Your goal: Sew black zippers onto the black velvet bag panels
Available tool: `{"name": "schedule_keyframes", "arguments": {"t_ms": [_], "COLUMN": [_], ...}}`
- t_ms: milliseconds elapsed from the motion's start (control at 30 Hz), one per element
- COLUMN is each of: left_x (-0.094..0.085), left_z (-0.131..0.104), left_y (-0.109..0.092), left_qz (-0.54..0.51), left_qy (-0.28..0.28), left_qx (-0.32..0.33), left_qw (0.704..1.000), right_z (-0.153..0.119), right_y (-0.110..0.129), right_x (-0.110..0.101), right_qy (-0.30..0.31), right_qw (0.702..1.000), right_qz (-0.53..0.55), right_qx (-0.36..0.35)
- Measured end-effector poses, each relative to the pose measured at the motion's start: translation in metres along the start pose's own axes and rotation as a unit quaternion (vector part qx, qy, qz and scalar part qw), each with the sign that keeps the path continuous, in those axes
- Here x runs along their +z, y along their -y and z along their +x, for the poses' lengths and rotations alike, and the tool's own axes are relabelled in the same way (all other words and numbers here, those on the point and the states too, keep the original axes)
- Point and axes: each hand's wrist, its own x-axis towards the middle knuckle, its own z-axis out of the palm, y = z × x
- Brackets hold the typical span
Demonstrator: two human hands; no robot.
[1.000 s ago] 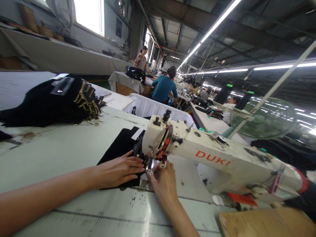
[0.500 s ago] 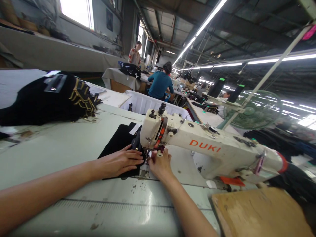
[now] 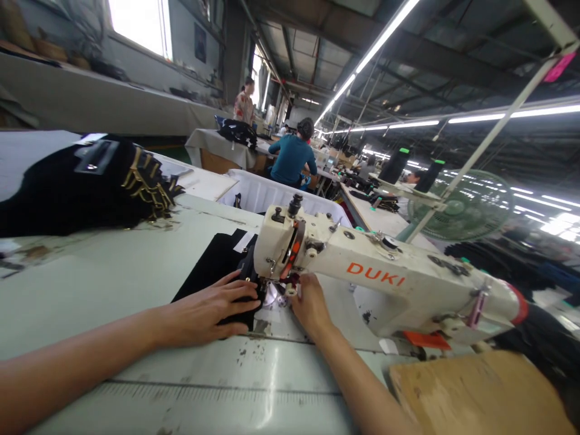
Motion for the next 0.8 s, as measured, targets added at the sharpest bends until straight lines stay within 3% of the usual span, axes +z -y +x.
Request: {"name": "schedule_keyframes", "arguments": {"t_ms": [100, 167, 233, 333, 467, 800], "left_x": [0.003, 0.01, 0.017, 0.021, 0.016, 0.016], "left_z": [0.0, 0.002, 0.003, 0.006, 0.007, 0.002], "left_y": [-0.008, -0.009, -0.007, -0.002, 0.002, 0.0], "left_qz": [-0.011, -0.022, -0.024, -0.055, -0.116, -0.091], "left_qy": [-0.046, -0.067, -0.082, -0.11, -0.122, -0.112], "left_qx": [-0.01, -0.018, -0.024, -0.063, -0.108, -0.051], "left_qw": [0.999, 0.997, 0.996, 0.99, 0.98, 0.988], "right_z": [-0.024, -0.032, -0.032, -0.027, -0.023, -0.018], "right_y": [0.001, 0.004, 0.006, 0.006, 0.005, 0.009], "right_x": [-0.011, -0.006, 0.005, 0.019, 0.021, 0.029], "right_qy": [-0.035, -0.053, -0.055, -0.043, -0.03, -0.027], "right_qw": [0.993, 0.975, 0.962, 0.961, 0.963, 0.967], "right_qz": [0.005, 0.014, 0.022, 0.022, 0.0, -0.008], "right_qx": [-0.112, -0.215, -0.267, -0.271, -0.269, -0.252]}}
